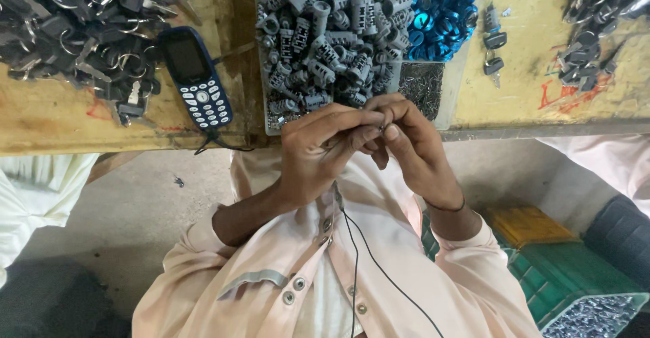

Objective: The person sits at a workbench assembling small metal and plastic hardware parts by hand, fitting components together one at a time and placing finished pieces into a compartment tray. They occasionally reach across the bench for parts and briefly press buttons on a mobile phone at the end.

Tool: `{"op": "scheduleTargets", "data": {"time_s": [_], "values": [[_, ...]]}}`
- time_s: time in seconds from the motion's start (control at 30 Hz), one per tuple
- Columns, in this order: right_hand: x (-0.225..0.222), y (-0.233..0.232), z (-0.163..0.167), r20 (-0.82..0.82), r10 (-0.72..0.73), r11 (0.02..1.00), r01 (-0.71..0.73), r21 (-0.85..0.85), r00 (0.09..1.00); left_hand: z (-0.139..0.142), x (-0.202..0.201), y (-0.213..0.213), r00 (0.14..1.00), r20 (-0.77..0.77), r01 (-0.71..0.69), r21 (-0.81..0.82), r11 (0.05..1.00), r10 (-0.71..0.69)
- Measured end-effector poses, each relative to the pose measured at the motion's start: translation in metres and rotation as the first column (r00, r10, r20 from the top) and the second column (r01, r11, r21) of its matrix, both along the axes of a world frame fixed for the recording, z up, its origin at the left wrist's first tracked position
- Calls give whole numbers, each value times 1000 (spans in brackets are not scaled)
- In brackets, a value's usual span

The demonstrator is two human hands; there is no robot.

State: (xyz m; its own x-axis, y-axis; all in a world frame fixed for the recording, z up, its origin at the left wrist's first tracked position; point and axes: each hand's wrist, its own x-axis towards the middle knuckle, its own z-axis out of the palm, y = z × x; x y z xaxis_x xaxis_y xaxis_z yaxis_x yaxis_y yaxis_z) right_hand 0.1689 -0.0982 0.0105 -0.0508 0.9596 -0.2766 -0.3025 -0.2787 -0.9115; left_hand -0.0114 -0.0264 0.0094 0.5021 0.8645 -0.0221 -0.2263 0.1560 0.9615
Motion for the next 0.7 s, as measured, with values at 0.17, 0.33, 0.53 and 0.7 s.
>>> {"op": "scheduleTargets", "data": {"time_s": [0.17, 0.33, 0.53, 0.7], "values": [[4, 5, 6, 76, 72, 996, -76, 52, 995, 1, -6, 2, 999, -38, 7, 113, 994, -3], [16, 9, 12, 179, 211, 973, -224, 60, 961, 1, -9, 7, 996, 6, 93, 5, 996, -93], [16, 5, 10, 147, 202, 973, -215, 79, 968, 2, -11, 13, 988, 33, 146, 64, 987, -148], [2, 1, 5, 65, 109, 991, -113, 68, 992, 4, -12, 14, 988, 38, 147, 47, 988, -149]]}}
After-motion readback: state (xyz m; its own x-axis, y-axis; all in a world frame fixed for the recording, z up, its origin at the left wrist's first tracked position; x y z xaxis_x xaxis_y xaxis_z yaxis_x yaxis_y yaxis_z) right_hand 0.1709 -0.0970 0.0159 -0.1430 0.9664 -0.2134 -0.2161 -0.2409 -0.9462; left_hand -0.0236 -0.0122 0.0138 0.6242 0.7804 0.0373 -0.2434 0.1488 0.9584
